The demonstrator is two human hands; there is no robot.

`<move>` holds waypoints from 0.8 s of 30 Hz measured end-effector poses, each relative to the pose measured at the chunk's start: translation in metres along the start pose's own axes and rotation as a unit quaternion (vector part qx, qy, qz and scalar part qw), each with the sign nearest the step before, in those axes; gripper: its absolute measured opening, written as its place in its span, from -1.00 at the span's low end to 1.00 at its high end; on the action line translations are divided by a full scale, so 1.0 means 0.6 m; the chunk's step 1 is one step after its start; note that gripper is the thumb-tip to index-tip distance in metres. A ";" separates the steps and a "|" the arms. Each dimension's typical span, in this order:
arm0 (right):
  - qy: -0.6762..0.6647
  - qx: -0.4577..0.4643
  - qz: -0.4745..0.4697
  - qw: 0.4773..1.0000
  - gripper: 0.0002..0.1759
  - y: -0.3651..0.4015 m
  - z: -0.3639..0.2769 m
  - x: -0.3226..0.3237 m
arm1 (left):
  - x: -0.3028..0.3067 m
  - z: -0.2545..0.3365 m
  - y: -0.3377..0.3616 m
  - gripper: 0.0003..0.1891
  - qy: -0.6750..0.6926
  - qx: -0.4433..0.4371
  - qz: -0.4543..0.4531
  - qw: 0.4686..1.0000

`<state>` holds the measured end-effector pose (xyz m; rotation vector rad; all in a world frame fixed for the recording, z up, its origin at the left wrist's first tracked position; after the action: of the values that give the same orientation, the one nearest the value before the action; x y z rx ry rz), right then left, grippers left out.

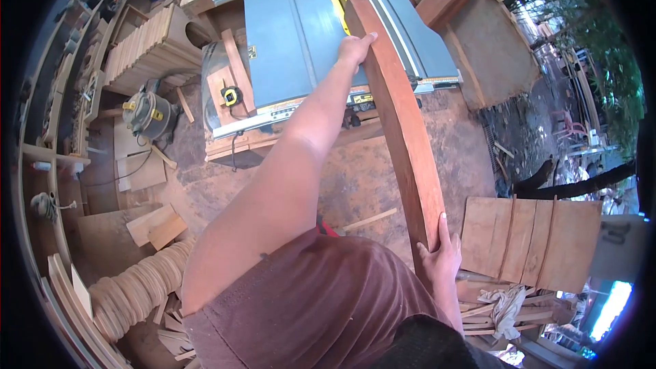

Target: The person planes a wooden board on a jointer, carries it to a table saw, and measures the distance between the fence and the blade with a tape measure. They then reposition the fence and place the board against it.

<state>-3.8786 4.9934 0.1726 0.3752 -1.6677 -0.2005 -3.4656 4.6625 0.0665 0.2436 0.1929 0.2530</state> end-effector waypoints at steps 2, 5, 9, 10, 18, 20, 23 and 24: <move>-0.007 -0.002 -0.001 1.000 0.06 -0.008 -0.005 0.002 | 0.007 0.008 -0.001 -0.50 -0.006 -0.005 0.027 1.000; -0.012 0.003 -0.002 1.000 0.07 -0.018 -0.019 0.012 | 0.018 0.014 -0.016 -0.48 -0.020 -0.005 0.051 0.998; -0.002 0.006 -0.003 1.000 0.07 -0.035 -0.037 0.021 | 0.022 0.034 -0.011 -0.43 -0.032 -0.006 0.049 0.998; -0.005 0.003 -0.001 1.000 0.07 -0.039 -0.040 0.024 | 0.024 0.031 -0.021 -0.43 -0.035 -0.008 0.044 0.998; 0.001 0.010 0.004 1.000 0.04 -0.076 -0.066 0.036 | 0.020 0.043 -0.026 -0.39 0.029 -0.002 -0.003 1.000; -0.004 0.004 0.001 1.000 0.04 -0.084 -0.071 0.038 | 0.013 0.030 -0.037 -0.39 0.042 -0.008 -0.027 0.999; 0.001 -0.002 -0.003 1.000 0.02 -0.098 -0.074 0.041 | -0.006 -0.007 -0.052 -0.38 0.051 0.003 -0.065 0.997; 0.007 -0.003 -0.006 1.000 0.01 -0.099 -0.077 0.039 | -0.017 -0.014 -0.025 -0.37 0.045 0.009 -0.071 0.996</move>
<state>-3.8275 4.9339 0.1800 0.3825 -1.6516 -0.2119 -3.4736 4.6475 0.0563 0.2359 0.3008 0.1203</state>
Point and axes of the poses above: each hand's wrist, its own y-axis away from the middle knuckle, its own x-axis out of the back of the hand, z = x × y, the point moved 10 cm from there along -y, towards the middle knuckle, and after that the axes turned 12 degrees about -z, right-handed, at the moved point
